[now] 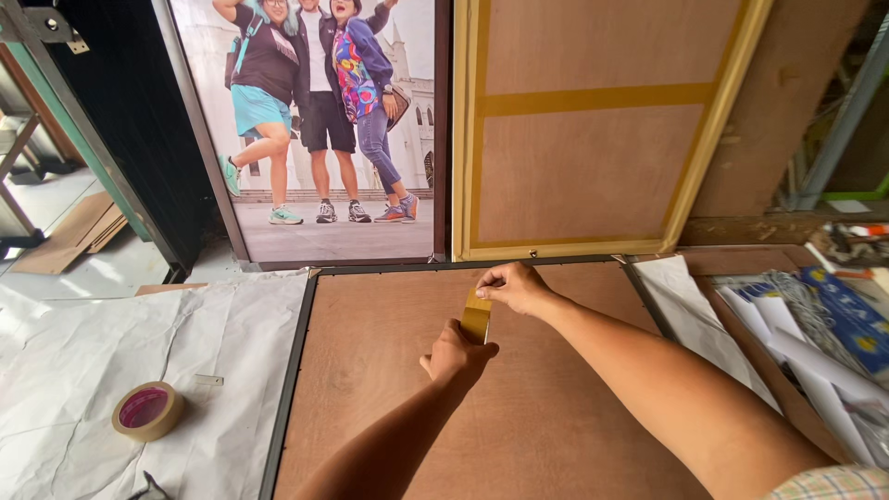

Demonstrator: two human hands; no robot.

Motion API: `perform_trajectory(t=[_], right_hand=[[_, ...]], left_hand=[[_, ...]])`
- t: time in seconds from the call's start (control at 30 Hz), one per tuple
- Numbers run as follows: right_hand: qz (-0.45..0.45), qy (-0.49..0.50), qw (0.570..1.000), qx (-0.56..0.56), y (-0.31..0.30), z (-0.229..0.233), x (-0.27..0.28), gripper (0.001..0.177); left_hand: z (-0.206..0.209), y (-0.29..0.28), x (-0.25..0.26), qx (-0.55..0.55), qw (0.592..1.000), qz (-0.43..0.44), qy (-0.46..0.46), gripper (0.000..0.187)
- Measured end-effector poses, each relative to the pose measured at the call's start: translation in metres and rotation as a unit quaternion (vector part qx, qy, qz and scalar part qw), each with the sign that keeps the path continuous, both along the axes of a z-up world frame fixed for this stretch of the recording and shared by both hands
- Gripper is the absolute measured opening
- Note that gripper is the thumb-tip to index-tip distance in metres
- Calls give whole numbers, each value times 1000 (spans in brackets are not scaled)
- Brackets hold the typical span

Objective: The person applies yellow masking tape to the back of a large framed artwork. They smooth the tape along the edges and center, using a cloth to press it down and a utility knife to cut the tape. The person finishes by lifting the frame.

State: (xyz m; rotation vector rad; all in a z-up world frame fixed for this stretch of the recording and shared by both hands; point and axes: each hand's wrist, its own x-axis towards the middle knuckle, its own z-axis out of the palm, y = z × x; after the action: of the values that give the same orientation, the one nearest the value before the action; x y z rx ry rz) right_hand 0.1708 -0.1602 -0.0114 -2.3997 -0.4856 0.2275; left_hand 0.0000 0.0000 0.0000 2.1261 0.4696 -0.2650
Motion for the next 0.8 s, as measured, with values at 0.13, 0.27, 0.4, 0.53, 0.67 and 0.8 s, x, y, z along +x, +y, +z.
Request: perform_trajectory(t=[0.13, 0.27, 0.4, 0.53, 0.67, 0.8], right_hand=[[-22, -23, 999, 41, -4, -13, 60, 16], [-67, 18, 995, 70, 3, -15, 111, 6], [-39, 46, 997, 41, 6, -90, 157, 4], [-55, 56, 996, 44, 4, -140, 182, 9], [-71, -13, 996, 54, 9, -158, 190, 36], [-109, -35, 991, 70, 7, -185, 201, 7]], left_hand=[[-42, -24, 35, 37, 999, 7, -37, 65], [-52, -46, 38, 43, 996, 77, 18, 50], [-80, -50, 60, -23, 993, 101, -52, 91], [-113, -50, 89, -80, 986, 106, -101, 71], [-113, -51, 102, -134, 980, 136, -61, 50], [-141, -55, 112, -89, 987, 116, -64, 44]])
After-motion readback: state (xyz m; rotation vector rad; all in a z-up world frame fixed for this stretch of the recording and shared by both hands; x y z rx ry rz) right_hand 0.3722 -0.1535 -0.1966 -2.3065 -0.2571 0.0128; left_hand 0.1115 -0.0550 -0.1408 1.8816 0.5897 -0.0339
